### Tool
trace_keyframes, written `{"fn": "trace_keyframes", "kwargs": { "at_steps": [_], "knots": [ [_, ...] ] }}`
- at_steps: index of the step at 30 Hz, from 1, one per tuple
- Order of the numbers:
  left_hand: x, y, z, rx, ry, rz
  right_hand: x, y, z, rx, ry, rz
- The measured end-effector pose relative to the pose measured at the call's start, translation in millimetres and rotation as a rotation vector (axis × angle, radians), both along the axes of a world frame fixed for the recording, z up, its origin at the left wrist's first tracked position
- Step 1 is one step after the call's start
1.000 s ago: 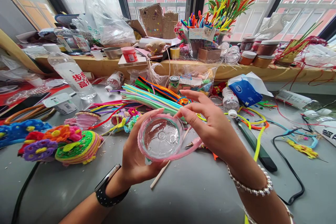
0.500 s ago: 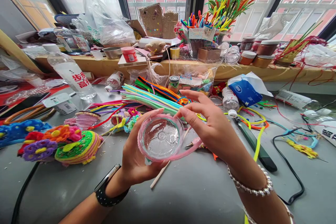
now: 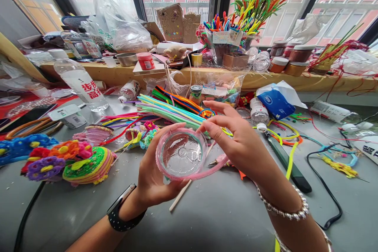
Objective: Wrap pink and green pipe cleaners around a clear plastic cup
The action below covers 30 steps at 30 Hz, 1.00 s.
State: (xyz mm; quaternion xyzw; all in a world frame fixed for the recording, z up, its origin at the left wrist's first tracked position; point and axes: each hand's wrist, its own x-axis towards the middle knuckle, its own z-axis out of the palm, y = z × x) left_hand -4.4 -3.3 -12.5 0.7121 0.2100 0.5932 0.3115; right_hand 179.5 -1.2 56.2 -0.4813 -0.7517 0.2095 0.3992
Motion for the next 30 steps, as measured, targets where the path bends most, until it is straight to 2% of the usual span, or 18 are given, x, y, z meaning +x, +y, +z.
{"fn": "trace_keyframes", "kwargs": {
  "at_steps": [9, 23, 27, 30],
  "knots": [
    [0.1, 1.3, -0.4, -0.031, -0.051, -0.047, -0.1, 0.6, -0.8, -0.005, 0.004, 0.000],
    [-1.7, 2.4, 7.7, -0.257, -0.143, -0.217, 3.4, -2.0, 2.0, -0.022, -0.009, -0.005],
    [-3.2, 4.1, 6.0, -0.360, -0.208, -0.273, 6.0, -5.0, 4.2, -0.019, -0.037, 0.001],
    [-4.0, 6.7, 4.4, -0.379, -0.224, -0.338, 7.2, -6.9, 5.6, -0.010, -0.030, 0.008]
  ]
}}
